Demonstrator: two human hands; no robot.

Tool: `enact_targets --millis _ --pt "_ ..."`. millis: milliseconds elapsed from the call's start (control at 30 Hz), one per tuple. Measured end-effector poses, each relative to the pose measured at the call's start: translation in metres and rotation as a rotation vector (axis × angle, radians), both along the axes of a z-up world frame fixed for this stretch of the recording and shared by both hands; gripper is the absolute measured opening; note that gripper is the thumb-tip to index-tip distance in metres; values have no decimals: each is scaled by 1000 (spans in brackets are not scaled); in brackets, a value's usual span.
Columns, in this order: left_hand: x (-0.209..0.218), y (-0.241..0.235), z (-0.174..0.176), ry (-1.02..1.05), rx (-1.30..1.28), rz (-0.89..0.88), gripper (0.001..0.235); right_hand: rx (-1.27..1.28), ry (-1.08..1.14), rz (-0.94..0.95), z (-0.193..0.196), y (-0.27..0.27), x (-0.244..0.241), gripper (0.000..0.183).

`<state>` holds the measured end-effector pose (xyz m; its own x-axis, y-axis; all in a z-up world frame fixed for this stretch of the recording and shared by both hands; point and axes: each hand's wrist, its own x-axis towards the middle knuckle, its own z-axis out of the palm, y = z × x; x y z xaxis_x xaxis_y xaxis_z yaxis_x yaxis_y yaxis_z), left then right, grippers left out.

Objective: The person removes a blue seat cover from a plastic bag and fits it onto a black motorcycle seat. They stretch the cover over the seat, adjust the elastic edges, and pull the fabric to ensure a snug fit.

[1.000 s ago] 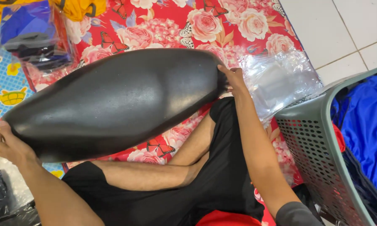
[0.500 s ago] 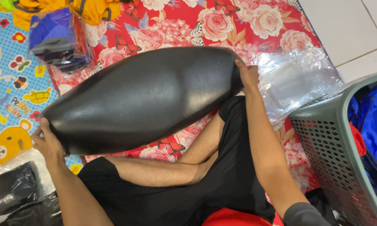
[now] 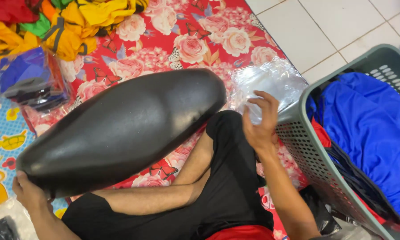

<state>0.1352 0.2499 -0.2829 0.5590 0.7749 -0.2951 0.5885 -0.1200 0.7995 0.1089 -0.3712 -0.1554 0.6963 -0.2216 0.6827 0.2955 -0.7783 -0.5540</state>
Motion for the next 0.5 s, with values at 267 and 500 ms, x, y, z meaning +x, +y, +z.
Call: enact_targets --millis 267,500 --pt "21 49 -64 -118 151 197 44 -377 617 -482 62 -173 -125 32" --pt "28 26 -30 -359 282 238 49 -186 1525 -464 5 -266 -113 125"
